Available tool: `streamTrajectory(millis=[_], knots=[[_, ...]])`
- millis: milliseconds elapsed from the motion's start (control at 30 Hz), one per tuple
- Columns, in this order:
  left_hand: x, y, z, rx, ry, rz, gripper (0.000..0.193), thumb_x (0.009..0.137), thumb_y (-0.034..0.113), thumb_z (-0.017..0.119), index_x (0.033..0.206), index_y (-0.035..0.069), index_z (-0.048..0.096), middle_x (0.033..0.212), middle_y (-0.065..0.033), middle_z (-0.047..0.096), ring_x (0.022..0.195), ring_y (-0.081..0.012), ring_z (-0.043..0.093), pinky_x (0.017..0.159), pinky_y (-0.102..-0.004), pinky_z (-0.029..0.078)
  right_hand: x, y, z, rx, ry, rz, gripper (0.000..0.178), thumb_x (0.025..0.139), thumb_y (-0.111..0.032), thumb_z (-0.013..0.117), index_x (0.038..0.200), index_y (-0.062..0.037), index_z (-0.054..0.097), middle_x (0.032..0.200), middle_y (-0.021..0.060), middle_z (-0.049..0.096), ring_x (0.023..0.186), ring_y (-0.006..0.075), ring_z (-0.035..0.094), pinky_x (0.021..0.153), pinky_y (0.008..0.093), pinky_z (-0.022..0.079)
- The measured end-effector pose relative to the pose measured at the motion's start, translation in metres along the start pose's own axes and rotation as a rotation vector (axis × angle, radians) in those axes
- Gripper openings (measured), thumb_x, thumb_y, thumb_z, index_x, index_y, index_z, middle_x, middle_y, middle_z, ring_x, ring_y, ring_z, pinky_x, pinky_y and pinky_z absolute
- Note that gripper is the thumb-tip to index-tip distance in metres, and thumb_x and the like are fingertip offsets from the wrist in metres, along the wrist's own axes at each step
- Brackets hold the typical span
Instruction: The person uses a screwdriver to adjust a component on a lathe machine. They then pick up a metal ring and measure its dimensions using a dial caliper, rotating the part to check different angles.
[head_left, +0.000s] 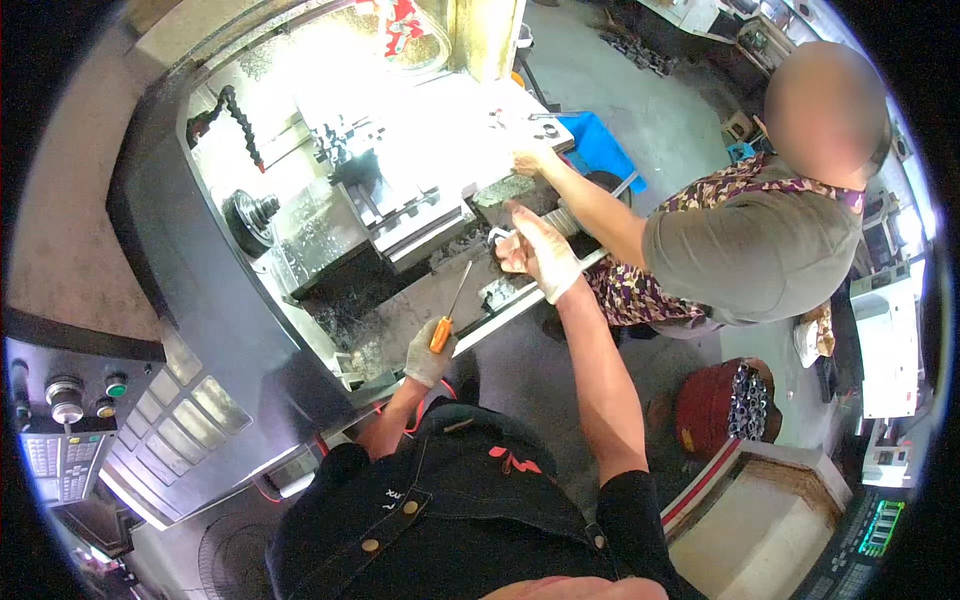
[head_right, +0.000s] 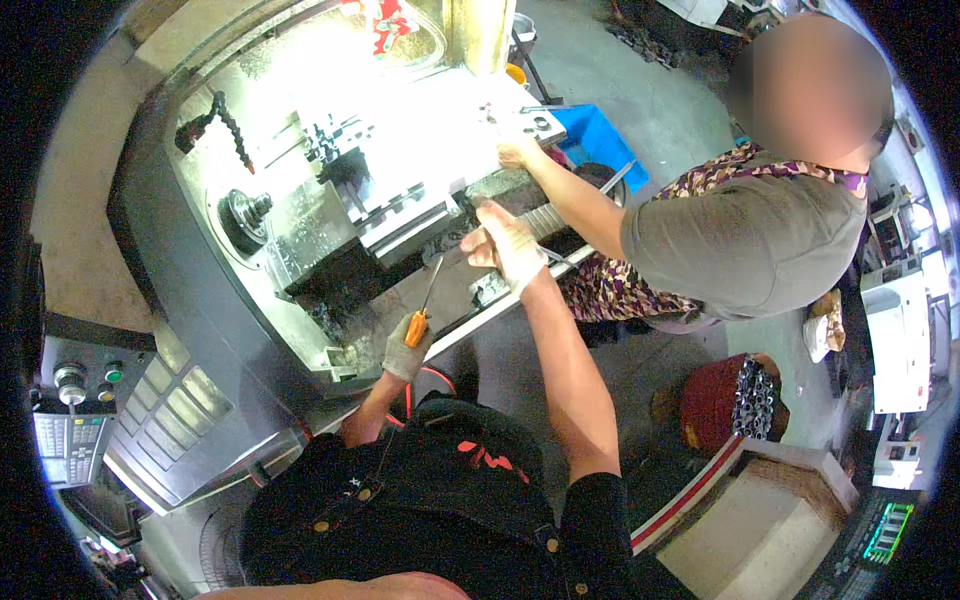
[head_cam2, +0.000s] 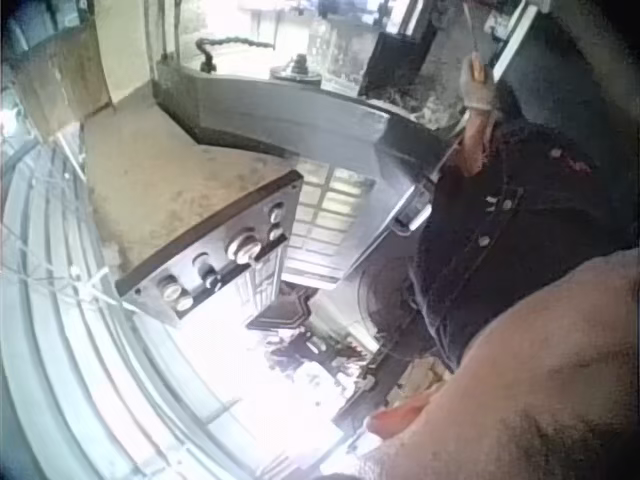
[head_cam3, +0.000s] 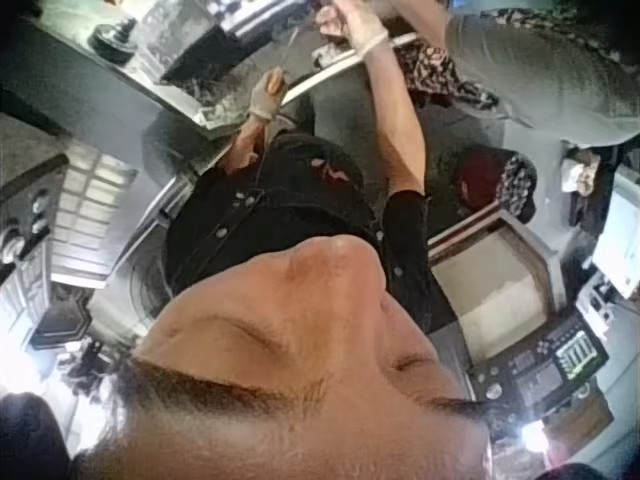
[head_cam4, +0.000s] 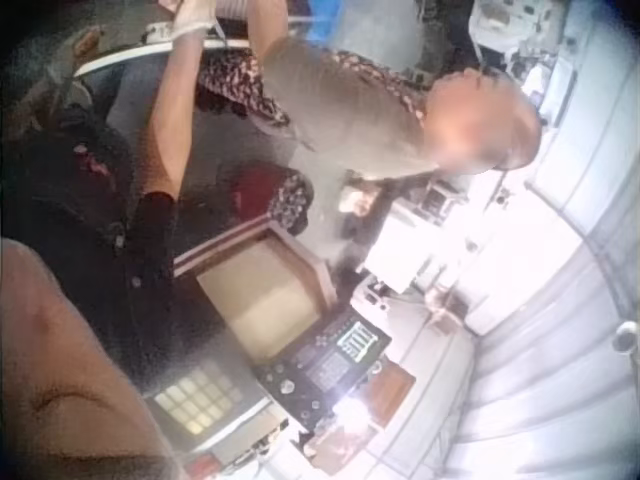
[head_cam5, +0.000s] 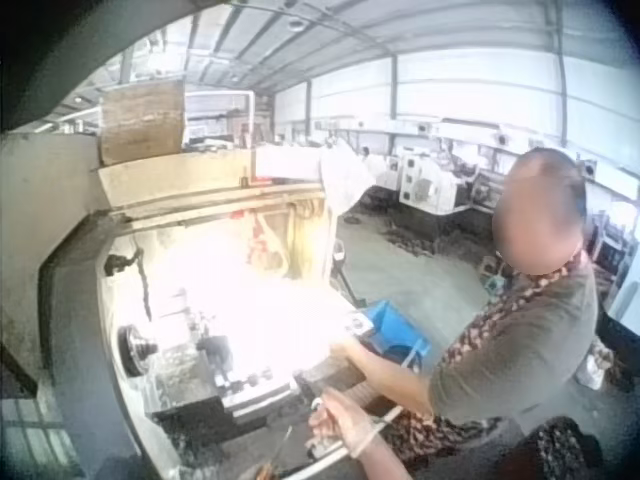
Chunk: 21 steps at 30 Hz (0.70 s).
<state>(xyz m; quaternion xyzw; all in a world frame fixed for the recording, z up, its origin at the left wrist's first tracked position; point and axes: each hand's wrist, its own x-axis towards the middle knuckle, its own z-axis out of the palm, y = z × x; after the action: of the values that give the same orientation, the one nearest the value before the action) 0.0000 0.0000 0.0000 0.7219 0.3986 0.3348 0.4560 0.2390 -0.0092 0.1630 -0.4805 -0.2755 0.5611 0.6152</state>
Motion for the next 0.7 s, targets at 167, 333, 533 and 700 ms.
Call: streamTrajectory(millis=[167, 333, 533, 700], knots=[[-0.03, -0.007, 0.024, -0.018, 0.005, -0.087, 0.037, 0.075, 0.013, 0.067, 0.109, 0.006, 0.057, 0.091, -0.0175, 0.062, 0.088, -0.0335, 0.061, 0.076, -0.0385, 0.048, -0.101, 0.071, -0.051, -0.367, 0.075, 0.18, 0.05, 0.091, -0.04, 0.052, 0.125, -0.0037, 0.047, 0.086, 0.0079, 0.063, 0.066, 0.0128, 0.058, 0.065, 0.0252, 0.05], [-0.044, 0.005, 0.043, 0.085, -0.334, -0.038, 0.04, 0.075, 0.018, 0.067, 0.112, 0.007, 0.056, 0.1, -0.0166, 0.063, 0.094, -0.0354, 0.059, 0.082, -0.0403, 0.048, -0.305, 0.308, -0.155, 0.245, 0.723, 0.377, 0.033, 0.087, -0.04, 0.054, 0.105, -0.0124, 0.056, 0.082, 0.0012, 0.06, 0.067, 0.0139, 0.055, 0.055, 0.0279, 0.042], [-0.056, -0.023, 0.094, -0.124, -0.558, -0.081, 0.041, 0.075, 0.008, 0.067, 0.113, 0.003, 0.056, 0.098, -0.0099, 0.064, 0.089, -0.0218, 0.062, 0.08, -0.0333, 0.049, -0.485, 0.352, -0.101, 0.496, 1.36, 0.149, 0.024, 0.089, -0.03, 0.054, 0.102, -0.0097, 0.055, 0.086, 0.0042, 0.061, 0.076, 0.0201, 0.059, 0.066, 0.0315, 0.045], [-0.071, 0.022, 0.122, -0.013, -0.791, 0.073, 0.044, 0.076, 0.002, 0.065, 0.118, -0.002, 0.051, 0.099, -0.0092, 0.062, 0.091, -0.0167, 0.059, 0.082, -0.0303, 0.047, -0.583, 0.415, 0.036, 0.879, 2.012, -0.191, 0.036, 0.086, -0.033, 0.055, 0.118, -0.0162, 0.055, 0.122, 0.01, 0.056, 0.107, 0.0276, 0.056, 0.085, 0.0373, 0.044]])
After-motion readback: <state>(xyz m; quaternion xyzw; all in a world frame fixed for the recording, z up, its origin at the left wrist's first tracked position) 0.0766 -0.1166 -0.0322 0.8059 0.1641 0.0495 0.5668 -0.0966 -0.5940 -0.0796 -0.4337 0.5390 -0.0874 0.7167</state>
